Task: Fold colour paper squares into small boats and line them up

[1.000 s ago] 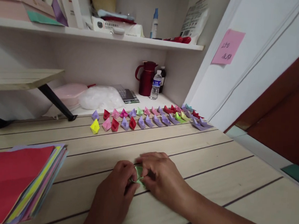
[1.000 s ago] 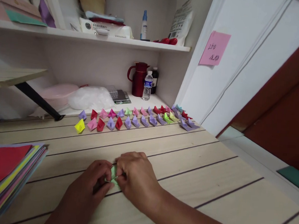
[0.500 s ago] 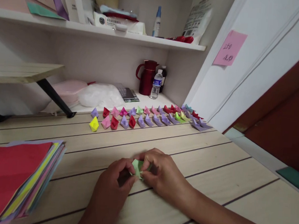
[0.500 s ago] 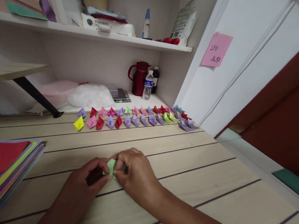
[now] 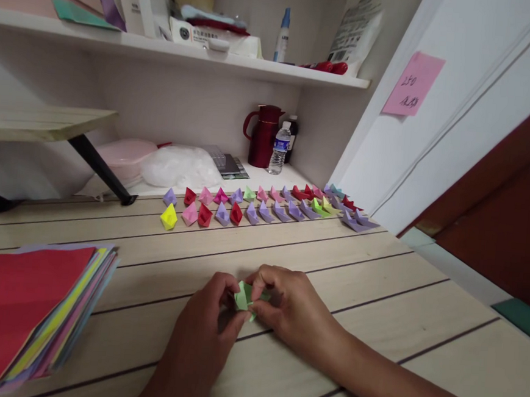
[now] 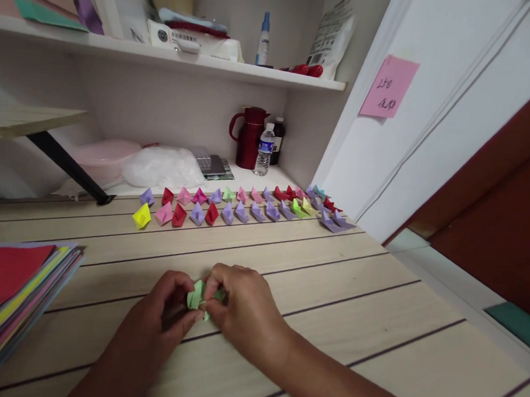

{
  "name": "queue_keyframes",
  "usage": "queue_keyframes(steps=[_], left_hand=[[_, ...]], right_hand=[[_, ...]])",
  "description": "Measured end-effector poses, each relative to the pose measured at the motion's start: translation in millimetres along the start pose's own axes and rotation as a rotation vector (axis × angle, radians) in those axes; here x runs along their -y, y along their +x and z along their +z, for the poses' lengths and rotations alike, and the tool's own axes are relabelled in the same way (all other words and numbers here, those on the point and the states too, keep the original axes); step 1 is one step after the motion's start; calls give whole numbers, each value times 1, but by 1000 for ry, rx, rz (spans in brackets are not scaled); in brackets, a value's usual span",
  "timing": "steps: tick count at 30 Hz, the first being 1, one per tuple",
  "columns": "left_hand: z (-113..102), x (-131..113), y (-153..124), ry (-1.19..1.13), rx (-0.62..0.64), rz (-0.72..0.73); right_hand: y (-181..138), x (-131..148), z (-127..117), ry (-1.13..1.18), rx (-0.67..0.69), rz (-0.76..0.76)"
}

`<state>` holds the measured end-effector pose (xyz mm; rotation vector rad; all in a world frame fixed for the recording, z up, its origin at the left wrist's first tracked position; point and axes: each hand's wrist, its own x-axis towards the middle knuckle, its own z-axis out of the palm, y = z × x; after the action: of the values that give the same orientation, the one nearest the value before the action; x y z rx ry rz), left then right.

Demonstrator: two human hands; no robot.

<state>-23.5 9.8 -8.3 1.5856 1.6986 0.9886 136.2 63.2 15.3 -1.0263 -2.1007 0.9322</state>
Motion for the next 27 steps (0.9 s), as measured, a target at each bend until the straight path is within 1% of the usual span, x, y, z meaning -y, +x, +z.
queue_keyframes(steps=[6, 10, 19, 24, 27], left_hand=[[-4, -2, 2, 174, 45, 45], [-7, 3, 6, 140, 46, 85], [-8, 9, 7, 84, 32, 67], [-6, 10, 5, 143, 88, 156], [-5, 8, 5, 143, 64, 179]], right_hand=[[2, -3, 0, -140, 40, 10], [2, -6, 0, -192, 43, -39], [4, -9, -3, -181, 102, -71], [5, -11, -4, -233, 104, -84], [4, -10, -6, -289, 105, -85]])
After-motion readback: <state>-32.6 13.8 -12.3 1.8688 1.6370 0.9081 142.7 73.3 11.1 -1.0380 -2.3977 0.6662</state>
